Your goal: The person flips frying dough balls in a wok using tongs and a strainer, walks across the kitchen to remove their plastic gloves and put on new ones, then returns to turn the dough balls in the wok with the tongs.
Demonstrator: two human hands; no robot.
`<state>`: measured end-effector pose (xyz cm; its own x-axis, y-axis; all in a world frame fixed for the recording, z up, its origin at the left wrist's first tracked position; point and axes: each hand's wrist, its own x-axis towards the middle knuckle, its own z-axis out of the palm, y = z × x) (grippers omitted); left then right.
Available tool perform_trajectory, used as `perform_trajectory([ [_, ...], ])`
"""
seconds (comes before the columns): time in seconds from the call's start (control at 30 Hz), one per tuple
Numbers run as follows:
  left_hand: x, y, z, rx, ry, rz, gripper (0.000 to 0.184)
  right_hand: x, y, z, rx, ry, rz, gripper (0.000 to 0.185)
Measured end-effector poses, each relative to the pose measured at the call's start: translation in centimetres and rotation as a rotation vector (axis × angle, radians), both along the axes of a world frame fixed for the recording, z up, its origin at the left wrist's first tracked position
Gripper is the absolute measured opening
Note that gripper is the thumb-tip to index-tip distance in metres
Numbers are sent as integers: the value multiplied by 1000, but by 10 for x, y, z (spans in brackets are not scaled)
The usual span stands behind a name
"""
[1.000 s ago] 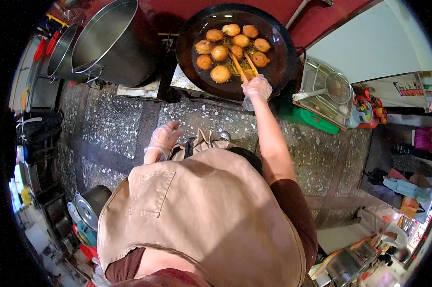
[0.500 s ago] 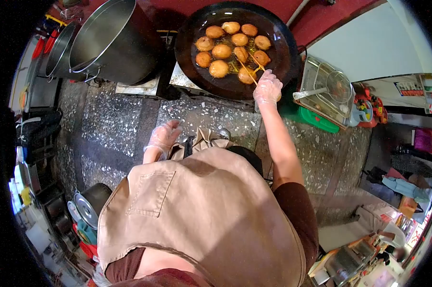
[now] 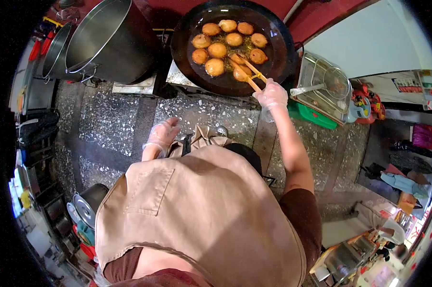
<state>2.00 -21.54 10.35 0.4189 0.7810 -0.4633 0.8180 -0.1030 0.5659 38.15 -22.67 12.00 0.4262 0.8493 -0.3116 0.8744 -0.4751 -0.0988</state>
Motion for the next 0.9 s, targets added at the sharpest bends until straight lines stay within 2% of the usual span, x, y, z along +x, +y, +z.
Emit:
perform_trajectory([
  [0.1, -1, 2, -7, 32, -39, 5, 39, 1, 1, -1, -18, 23, -65, 53],
  [0.17, -1, 3, -8, 53, -22, -20, 40, 3, -3, 0, 24, -97, -78, 50],
  [0.67, -1, 3, -7, 20, -25, -8, 40, 10, -16, 30, -81, -176, -61, 40],
  [0.9, 3, 6, -5, -7, -14, -24, 42, 10, 0, 12, -71, -174, -67, 36],
])
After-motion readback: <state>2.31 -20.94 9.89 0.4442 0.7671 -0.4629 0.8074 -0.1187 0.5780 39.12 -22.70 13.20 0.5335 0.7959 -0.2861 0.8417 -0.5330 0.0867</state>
